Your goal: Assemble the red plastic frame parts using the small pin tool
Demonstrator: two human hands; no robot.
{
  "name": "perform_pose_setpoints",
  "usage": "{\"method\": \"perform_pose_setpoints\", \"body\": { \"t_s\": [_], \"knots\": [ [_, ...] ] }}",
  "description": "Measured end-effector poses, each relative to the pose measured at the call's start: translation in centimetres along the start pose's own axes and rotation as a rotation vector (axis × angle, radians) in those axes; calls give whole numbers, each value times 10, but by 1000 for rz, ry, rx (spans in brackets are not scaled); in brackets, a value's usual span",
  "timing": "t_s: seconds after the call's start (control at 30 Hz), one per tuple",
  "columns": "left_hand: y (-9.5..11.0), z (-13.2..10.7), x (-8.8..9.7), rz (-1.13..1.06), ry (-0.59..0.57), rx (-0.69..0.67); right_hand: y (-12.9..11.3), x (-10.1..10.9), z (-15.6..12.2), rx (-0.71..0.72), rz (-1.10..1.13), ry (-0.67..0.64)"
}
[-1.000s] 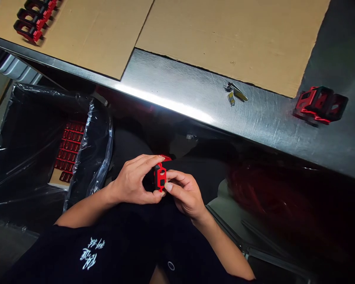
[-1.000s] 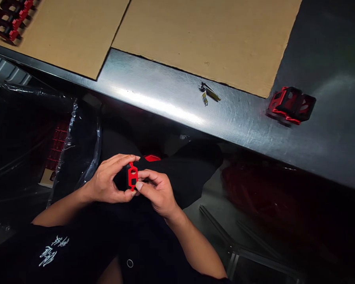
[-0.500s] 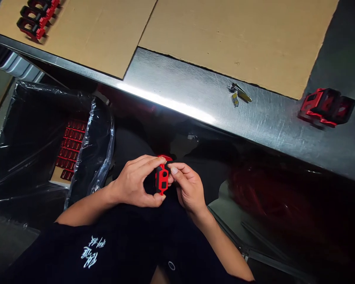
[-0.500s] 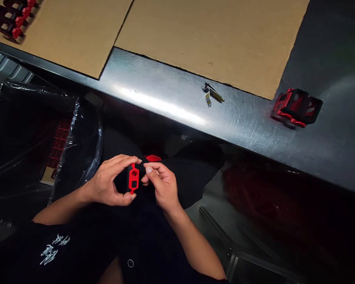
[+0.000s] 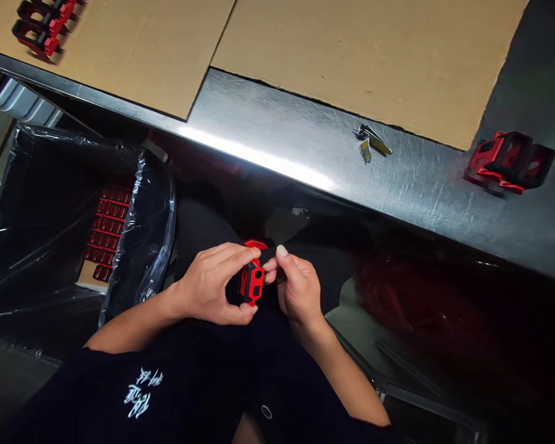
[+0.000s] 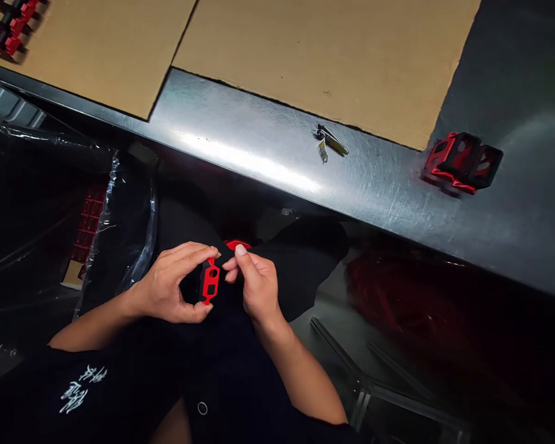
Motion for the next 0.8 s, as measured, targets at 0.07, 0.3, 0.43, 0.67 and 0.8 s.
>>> {"method": "perform_pose_setpoints", "body": {
  "t_s": [0.07,0.3,0.43,0.67,0.8],
  "knots": [
    [-1,1,0,4,-21,16,5,2,0,-39,39,-3],
    [-3,2,-1,-10,-28,48,5,-17,-15,-121,217,-233],
    [-4,2,-2,-9,-38,67,0,-21,-17,-90,217,-272],
    [-5,1,-2,-60,-12,42,-7,-19,-15,-20,197,-302],
    [-3,0,-5,-55,-7,-9,-12,-17,-15,18,207,-331]
  ]
}}
Point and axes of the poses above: each hand's wrist, its own z-axis towards the middle knuckle, its own x-axis out of the back of the hand, y = z × x, the point moved 8 cm from there along z, towards the middle knuckle, and after that the axes turned 12 degrees about x, right-handed, at the moved point
